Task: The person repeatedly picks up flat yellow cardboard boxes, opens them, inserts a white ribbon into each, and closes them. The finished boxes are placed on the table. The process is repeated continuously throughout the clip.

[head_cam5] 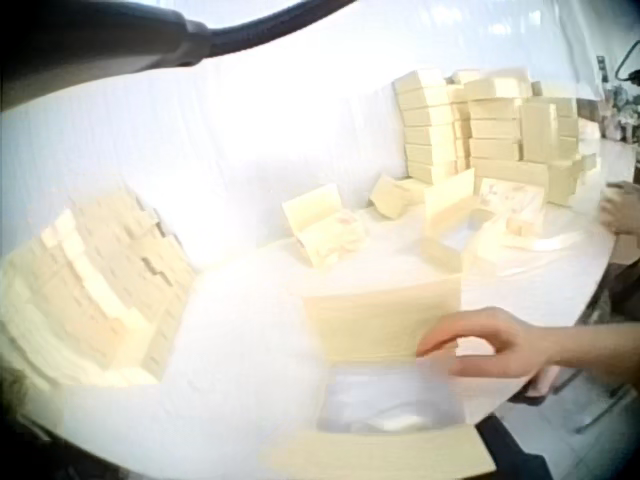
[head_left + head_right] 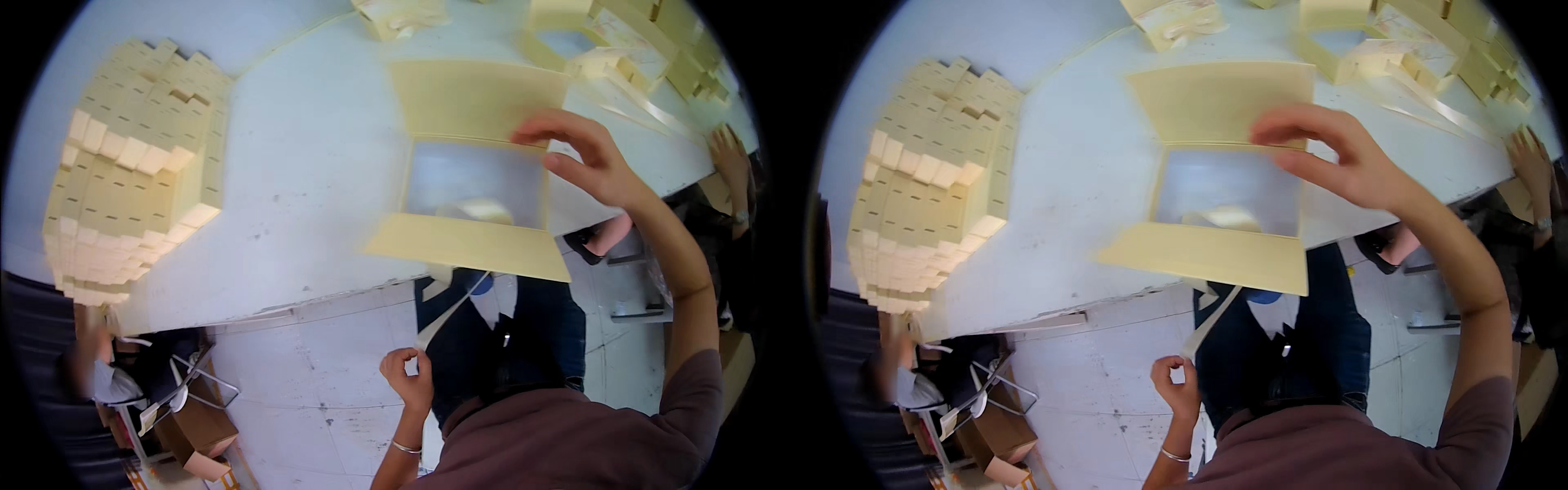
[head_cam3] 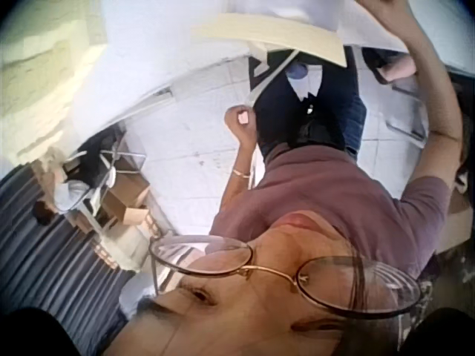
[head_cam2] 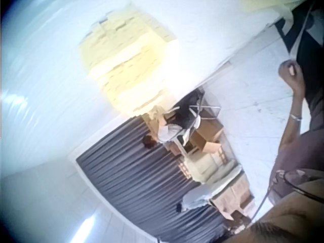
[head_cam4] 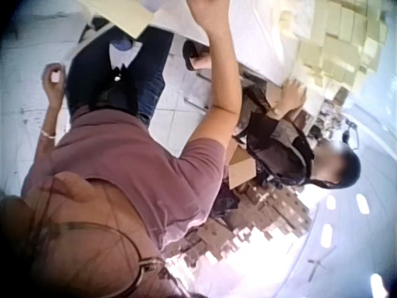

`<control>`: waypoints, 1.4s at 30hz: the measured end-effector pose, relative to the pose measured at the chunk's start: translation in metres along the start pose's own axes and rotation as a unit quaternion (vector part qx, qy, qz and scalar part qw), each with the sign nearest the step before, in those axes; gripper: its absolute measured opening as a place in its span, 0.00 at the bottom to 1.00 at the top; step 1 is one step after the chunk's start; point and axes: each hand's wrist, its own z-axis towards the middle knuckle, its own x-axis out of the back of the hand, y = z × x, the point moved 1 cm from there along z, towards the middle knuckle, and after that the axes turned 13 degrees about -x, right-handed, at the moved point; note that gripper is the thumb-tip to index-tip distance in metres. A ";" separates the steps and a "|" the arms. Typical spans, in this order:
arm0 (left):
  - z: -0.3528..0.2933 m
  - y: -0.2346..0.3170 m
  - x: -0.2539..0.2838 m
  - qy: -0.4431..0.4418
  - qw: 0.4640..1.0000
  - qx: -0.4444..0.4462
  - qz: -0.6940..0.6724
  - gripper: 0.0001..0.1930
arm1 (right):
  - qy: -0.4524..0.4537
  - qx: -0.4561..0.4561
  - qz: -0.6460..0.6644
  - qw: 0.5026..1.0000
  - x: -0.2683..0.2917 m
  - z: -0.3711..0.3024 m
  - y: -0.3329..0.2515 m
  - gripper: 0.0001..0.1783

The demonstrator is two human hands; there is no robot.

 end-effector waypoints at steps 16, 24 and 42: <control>0.079 0.043 -0.107 -0.032 0.919 0.107 -0.378 0.17 | 0.196 0.146 -0.131 0.961 -0.103 -0.045 0.044 0.20; 0.060 0.089 -0.159 -0.009 0.930 -0.013 -0.367 0.22 | 0.283 0.128 -0.227 0.923 -0.043 -0.102 0.070 0.11; 0.170 0.229 -0.209 -0.679 0.617 -0.063 -0.392 0.16 | 0.383 -0.132 -0.242 0.882 0.172 -0.161 0.130 0.12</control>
